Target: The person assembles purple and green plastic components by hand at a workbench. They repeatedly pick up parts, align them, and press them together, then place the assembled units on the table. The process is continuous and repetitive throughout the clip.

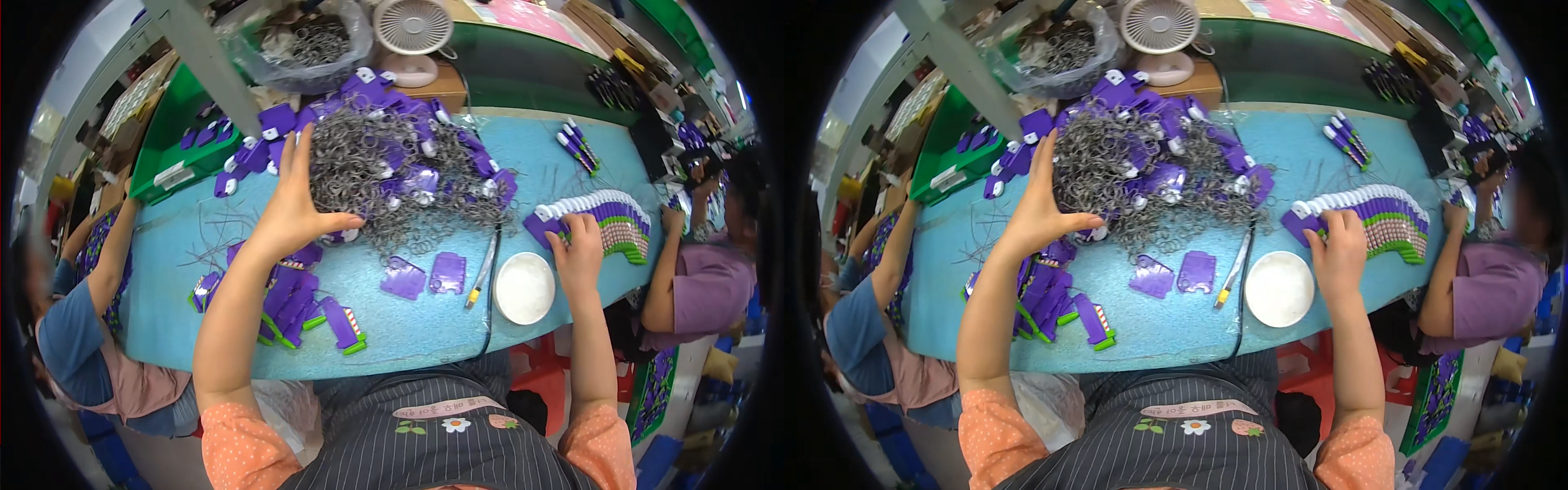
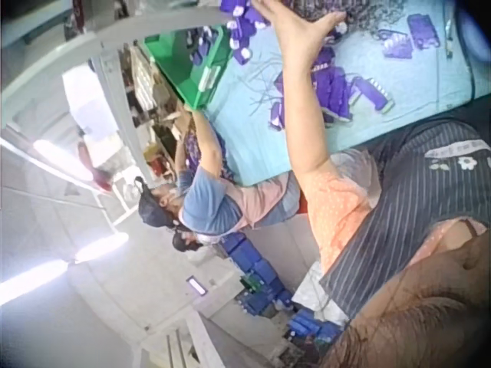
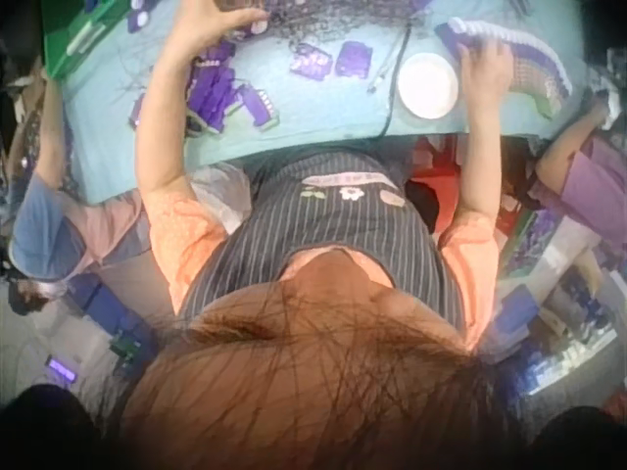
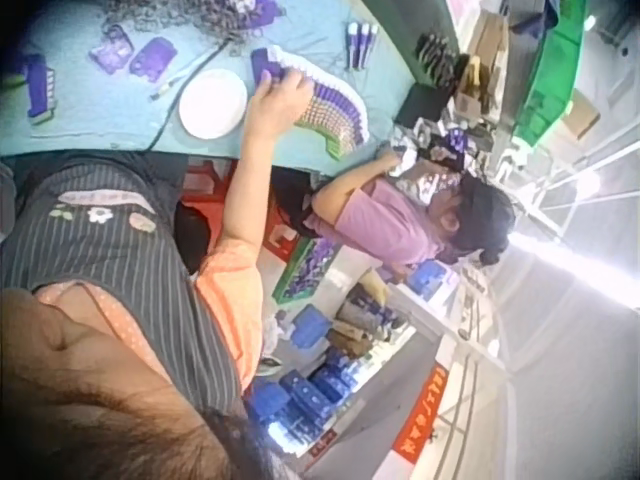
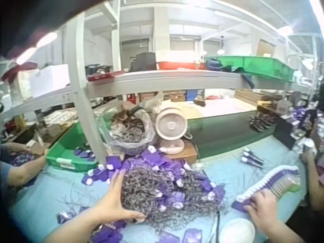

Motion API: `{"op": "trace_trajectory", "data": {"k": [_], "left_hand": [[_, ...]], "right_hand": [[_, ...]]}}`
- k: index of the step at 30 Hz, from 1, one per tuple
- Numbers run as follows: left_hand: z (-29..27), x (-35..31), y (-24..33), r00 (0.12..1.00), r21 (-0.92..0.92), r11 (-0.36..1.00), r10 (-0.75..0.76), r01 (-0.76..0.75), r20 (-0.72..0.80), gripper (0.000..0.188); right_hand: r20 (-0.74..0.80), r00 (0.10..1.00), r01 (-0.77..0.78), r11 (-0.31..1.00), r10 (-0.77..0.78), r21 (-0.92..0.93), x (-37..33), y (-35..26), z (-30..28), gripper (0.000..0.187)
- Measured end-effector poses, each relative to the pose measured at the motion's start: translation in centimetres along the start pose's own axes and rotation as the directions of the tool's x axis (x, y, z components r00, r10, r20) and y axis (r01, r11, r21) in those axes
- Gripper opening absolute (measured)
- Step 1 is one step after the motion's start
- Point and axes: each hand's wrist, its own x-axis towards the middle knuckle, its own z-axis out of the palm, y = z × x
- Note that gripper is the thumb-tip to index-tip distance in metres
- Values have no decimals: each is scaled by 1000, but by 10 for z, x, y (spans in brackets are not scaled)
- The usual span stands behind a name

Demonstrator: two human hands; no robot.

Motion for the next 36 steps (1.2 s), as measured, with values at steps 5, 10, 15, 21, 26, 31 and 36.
{"op": "trace_trajectory", "data": {"k": [5, 10, 15, 21, 26, 31, 36], "left_hand": [[-3, -3, -10, 999, -195, 981, 7, 3, 53, 131], [-8, -14, -13, 989, 42, 992, 110, -115, 102, 136], [8, -6, -23, 994, 3, 996, 88, -88, -65, 125], [11, -7, -25, 994, -89, 995, 38, -47, -99, 109], [19, -37, -39, 983, -226, 974, -53, 13, -174, 97], [6, -65, -24, 953, -390, 914, -208, 110, -219, 86], [-32, -40, 30, 955, -501, 865, -169, 25, -244, 84]], "right_hand": [[-19, 999, 28, 1000, -28, -2, 13, -31, -17, 49], [204, 928, 191, 866, -313, 461, 70, -93, -3, 83], [171, 869, 262, 726, -464, 636, 144, -130, 53, 102], [516, 780, 94, 882, -353, 461, 168, -162, 78, 116], [325, 816, 166, 732, -478, 660, 132, -175, 79, 87], [343, 810, 21, 607, -476, 794, 114, -201, 64, 67], [247, 877, -160, 234, -412, 959, 127, -191, 57, 65]]}}
